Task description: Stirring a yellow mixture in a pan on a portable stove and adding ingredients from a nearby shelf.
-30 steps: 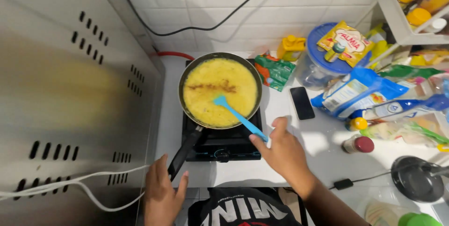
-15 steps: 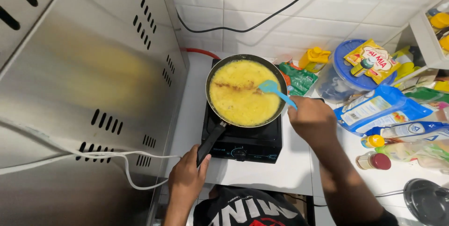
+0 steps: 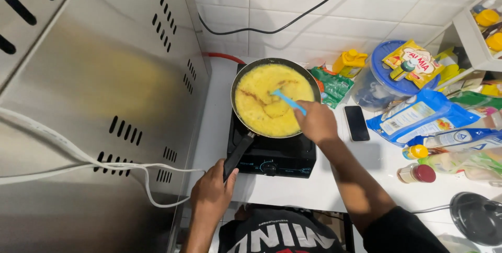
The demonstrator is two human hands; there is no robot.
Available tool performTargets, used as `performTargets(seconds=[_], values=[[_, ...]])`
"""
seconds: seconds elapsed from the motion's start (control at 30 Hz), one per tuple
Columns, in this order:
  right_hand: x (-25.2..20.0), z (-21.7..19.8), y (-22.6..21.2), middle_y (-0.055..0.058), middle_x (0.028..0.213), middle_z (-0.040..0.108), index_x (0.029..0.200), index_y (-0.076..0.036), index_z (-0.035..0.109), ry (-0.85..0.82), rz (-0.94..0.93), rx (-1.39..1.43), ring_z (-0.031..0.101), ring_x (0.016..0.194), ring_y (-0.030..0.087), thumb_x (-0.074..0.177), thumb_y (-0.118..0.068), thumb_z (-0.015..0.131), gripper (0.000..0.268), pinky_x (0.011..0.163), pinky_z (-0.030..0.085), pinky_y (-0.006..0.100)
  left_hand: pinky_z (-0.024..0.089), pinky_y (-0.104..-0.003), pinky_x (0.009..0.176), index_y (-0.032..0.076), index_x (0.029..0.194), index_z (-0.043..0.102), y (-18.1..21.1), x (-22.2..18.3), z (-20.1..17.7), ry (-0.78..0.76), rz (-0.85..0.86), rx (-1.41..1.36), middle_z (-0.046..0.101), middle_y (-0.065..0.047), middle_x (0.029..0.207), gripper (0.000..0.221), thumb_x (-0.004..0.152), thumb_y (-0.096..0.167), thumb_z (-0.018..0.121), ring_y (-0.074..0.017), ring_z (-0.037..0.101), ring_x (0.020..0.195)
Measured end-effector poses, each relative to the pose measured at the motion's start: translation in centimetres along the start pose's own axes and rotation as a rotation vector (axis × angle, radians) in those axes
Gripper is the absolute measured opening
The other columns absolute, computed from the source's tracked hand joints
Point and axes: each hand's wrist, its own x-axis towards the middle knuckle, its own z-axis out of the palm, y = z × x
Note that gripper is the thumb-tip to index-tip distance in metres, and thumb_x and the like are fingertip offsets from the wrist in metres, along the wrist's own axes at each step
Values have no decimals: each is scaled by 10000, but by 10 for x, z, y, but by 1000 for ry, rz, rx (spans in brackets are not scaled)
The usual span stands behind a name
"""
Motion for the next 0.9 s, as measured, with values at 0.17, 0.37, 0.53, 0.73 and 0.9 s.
performTargets(seconds=[0.17, 0.37, 0.53, 0.73, 0.9], values=[[-38, -53, 10, 22, 1220, 748, 1248, -337, 762, -165, 103, -132, 691, 1081, 304, 938, -456, 556, 391, 839, 550, 450, 582, -436, 597, 131, 1292, 565, -5, 1, 8, -10, -18, 17, 739, -71, 973, 449, 1003, 475, 578, -311, 707, 754], [-18, -22, 1, 40, 1117, 775, 1224, -271, 773, -73, -33, -59, 702, 952, 341, 956, -396, 580, 353, 758, 529, 473, 543, -433, 508, 102, 1244, 588, -4, -5, 11, 63, 58, 43, 723, -81, 866, 412, 1000, 433, 617, -308, 686, 650], [-28, -59, 12, 47, 1209, 759, 1246, -313, 772, -120, 118, -151, 706, 1046, 331, 951, -403, 586, 361, 796, 568, 474, 541, -458, 531, 92, 1253, 595, -6, 1, 10, 103, 88, 29, 727, -94, 880, 429, 996, 434, 620, -330, 685, 675], [-33, -51, -18, 8, 1282, 742, 1296, -241, 742, -201, -3, 44, 712, 1091, 264, 974, -427, 596, 400, 853, 559, 418, 583, -416, 536, 70, 1275, 593, 0, -4, 3, 76, 78, 47, 746, -93, 917, 450, 995, 420, 634, -304, 719, 694], [-17, -59, 4, 57, 1076, 780, 1252, -248, 757, -38, 53, -219, 715, 933, 375, 1001, -406, 558, 357, 656, 558, 491, 576, -455, 557, 53, 1317, 573, -7, -3, 13, 103, 97, 58, 748, -118, 956, 500, 995, 431, 632, -329, 715, 737]])
